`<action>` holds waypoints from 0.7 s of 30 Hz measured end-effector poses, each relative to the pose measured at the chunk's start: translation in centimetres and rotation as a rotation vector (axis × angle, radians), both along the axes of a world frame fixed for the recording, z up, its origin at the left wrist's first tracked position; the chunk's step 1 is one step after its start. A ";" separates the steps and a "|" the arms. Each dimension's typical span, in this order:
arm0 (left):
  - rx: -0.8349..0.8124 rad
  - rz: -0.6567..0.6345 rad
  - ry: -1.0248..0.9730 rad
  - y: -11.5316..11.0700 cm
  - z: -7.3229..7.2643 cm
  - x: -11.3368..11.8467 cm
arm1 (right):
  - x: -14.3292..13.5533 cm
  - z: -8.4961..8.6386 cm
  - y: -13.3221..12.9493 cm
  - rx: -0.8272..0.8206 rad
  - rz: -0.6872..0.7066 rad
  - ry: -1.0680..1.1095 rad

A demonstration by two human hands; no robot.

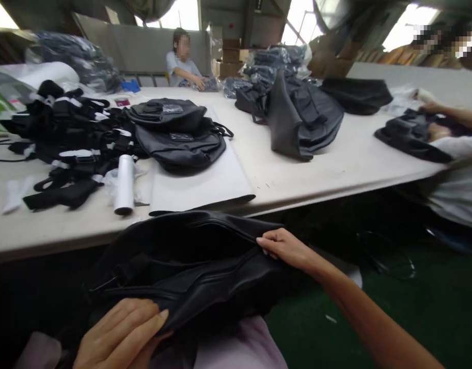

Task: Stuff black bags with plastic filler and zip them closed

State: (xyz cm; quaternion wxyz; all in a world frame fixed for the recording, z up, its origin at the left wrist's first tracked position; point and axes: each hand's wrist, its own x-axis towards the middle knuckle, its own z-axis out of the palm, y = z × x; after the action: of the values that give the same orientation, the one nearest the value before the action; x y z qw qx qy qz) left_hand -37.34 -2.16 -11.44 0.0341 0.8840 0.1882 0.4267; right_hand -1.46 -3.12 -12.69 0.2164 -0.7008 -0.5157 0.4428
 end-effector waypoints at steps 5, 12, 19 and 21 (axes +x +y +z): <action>-0.050 0.103 -0.126 0.6 -0.5 1.4 | -6.1 5.1 3.0 0.065 0.179 0.097; -0.101 0.418 -0.190 0.3 -0.6 2.4 | -15.3 10.0 7.3 0.256 0.418 -0.098; -0.613 0.383 0.010 1.5 0.9 -4.0 | -15.3 9.2 6.7 0.255 0.475 0.069; -0.774 0.338 0.142 2.3 1.2 -6.0 | -14.0 8.6 6.3 0.256 0.467 0.125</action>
State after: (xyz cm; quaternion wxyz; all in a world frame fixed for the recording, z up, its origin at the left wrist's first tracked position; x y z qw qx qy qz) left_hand -43.34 0.13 -10.27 0.2799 0.7899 0.4784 0.2624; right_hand -15.50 3.14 -4.06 0.2266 -0.5011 -0.7009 0.4541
